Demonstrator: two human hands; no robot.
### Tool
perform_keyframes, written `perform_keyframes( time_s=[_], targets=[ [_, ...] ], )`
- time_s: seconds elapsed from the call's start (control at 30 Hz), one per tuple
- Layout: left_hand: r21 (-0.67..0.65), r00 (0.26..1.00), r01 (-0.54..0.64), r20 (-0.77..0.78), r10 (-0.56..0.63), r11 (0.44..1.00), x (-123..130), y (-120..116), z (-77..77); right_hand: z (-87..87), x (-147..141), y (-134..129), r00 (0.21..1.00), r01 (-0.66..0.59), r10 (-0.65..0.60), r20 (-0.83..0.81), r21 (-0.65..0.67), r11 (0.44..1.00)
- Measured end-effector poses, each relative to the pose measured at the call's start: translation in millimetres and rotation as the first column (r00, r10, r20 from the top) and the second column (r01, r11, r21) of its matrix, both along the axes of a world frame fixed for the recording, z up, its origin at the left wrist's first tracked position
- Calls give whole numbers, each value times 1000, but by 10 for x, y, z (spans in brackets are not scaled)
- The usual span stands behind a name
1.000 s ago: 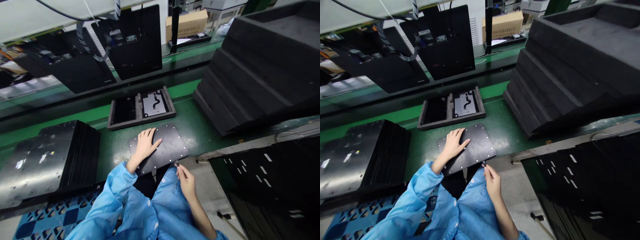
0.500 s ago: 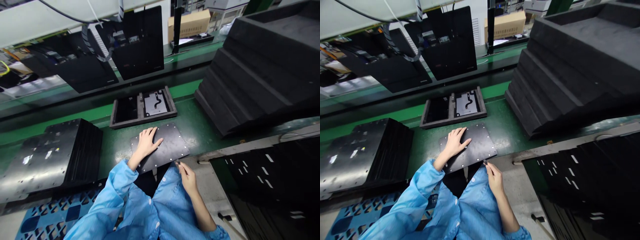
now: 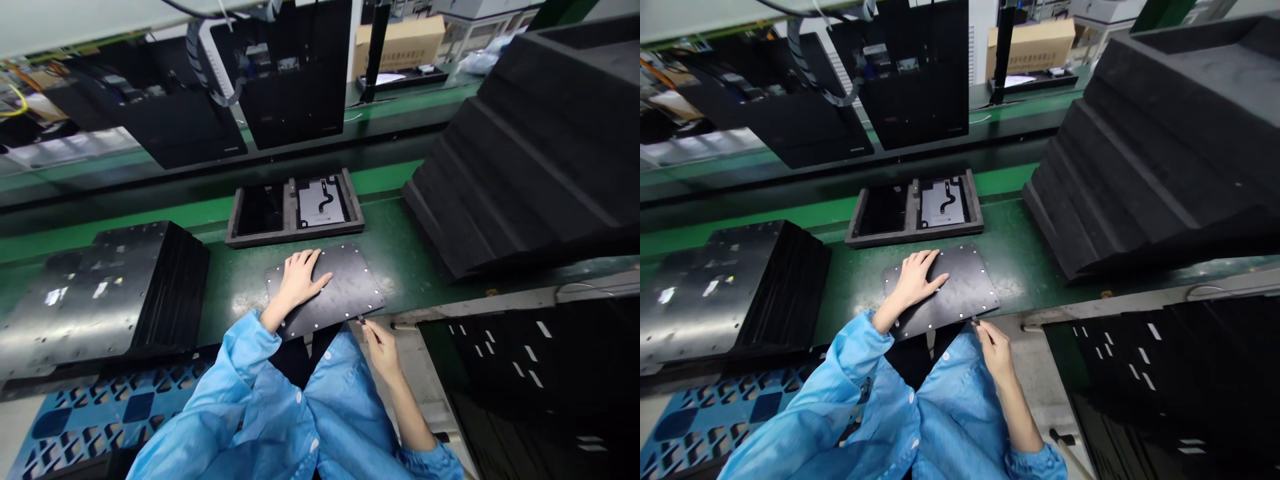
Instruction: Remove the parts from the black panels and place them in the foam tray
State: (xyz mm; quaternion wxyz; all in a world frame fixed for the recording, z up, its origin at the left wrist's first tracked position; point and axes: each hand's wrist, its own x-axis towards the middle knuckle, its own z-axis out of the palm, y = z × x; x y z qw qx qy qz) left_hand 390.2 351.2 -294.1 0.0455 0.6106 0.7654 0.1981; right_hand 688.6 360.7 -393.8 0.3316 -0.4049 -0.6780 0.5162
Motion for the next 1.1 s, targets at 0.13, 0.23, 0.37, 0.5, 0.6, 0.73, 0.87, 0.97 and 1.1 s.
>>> perform_keyframes(
  time_s=[0.13,0.23,0.37,0.5,0.6,0.73,0.87,0.97,1.1],
  targets=[
    [-10,1000,-4,15,4,1000,0,-4,8,98,38,15,999,-27,28,39,-16,1000],
    [-6,1000,-11,18,11,1000,-20,10,13,188,46,4,998,-21,23,66,-24,999],
    [-10,1000,-1,8,1,1000,7,-10,49,400,61,-15,984,-37,47,169,-61,997],
    [-125,986,123,-93,-135,984,264,-254,120,675,74,2,953,-84,96,287,-54,995],
    [-271,942,247,-157,-296,930,499,-507,179,856,73,34,916,-138,129,380,-4,990],
    [-378,893,273,-243,-379,885,637,-643,268,1017,62,102,807,-244,156,569,82,966],
    [-393,873,290,-265,-410,872,628,-627,454,1115,41,217,683,-352,148,715,145,925],
    [-323,876,325,-250,-412,889,507,-594,756,1196,42,304,619,-429,177,765,140,892],
    [-206,913,381,-70,-402,901,84,-426,1267,1324,39,381,625,-457,176,761,174,872]
  ],
)
